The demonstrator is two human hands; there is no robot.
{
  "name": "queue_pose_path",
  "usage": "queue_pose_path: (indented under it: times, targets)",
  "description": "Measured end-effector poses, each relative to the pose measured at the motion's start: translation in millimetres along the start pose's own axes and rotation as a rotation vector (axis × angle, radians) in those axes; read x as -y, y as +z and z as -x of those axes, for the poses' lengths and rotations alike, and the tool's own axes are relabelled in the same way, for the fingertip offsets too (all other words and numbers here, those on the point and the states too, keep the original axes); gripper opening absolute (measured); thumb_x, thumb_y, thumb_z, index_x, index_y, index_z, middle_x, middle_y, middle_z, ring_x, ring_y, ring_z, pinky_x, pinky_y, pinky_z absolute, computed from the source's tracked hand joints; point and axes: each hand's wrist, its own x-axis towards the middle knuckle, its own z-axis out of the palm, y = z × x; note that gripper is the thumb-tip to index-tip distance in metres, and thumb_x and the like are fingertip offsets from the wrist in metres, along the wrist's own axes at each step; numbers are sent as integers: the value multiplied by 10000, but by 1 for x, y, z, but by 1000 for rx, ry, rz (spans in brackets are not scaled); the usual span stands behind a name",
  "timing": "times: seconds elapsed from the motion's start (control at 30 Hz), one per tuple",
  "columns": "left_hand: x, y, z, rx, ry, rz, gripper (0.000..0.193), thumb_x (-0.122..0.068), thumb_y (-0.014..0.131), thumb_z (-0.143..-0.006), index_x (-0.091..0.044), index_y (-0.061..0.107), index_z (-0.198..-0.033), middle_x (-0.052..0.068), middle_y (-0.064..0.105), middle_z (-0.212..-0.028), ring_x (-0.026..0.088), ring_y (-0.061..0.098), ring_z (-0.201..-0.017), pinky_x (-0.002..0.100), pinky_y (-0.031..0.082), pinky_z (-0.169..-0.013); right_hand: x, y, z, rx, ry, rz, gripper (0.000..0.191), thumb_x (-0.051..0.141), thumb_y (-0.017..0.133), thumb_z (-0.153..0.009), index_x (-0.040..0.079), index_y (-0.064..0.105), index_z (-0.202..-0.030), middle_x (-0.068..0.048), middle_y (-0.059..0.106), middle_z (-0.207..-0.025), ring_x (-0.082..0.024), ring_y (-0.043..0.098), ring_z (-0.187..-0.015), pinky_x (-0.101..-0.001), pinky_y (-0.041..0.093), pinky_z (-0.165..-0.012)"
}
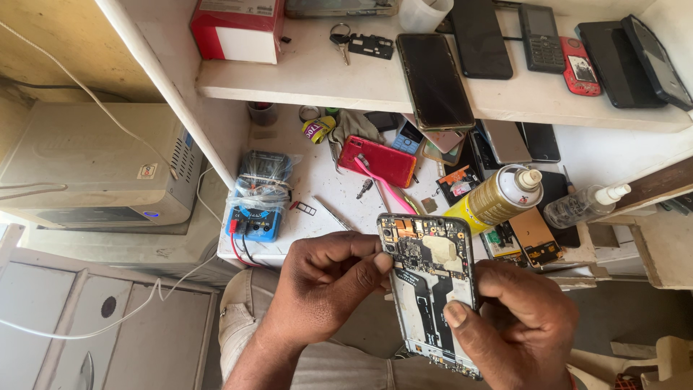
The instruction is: The person works at a cluttered repair bench on a disassembled smartphone, using tweezers and a small screwdriver to pry, lift, and reposition components on the exposed motherboard. They flip the phone chassis over, hold it up to view both sides, and continue manipulating small parts on the board.
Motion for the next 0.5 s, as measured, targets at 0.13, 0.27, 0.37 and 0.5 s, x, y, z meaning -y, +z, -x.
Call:
queue_pose_path:
  times: [0.13,0.27,0.37,0.5]
  targets:
    - [0,-1,0,7,3,-25,184,-62,711,-953,59,772,-1077,51,738,-879,79,672,-783,231,563,-687,2,-1,0,11,-26,79,93,61,757,-823,-10,721,-872,-14,640,-683,-2,447,-545,-213,292,-483]
    - [0,-4,3,26,72,-51,157,-54,726,-970,70,782,-1048,55,734,-867,73,634,-794,229,523,-687,-2,-4,2,21,-1,57,98,57,742,-825,-19,737,-887,-8,646,-668,2,449,-523,-216,294,-471]
    - [4,-1,4,-11,68,-78,157,-60,733,-970,70,788,-1040,50,726,-852,69,621,-784,233,513,-681,-13,-6,0,49,-8,-22,124,55,713,-855,-31,734,-941,-4,656,-701,3,458,-550,-211,318,-491]
    - [8,1,-1,-43,-58,40,188,-76,717,-948,53,780,-1069,46,737,-816,78,656,-762,252,563,-697,-31,-10,-4,66,100,-155,128,37,697,-881,-64,744,-943,2,598,-667,-1,417,-569,-207,302,-521]
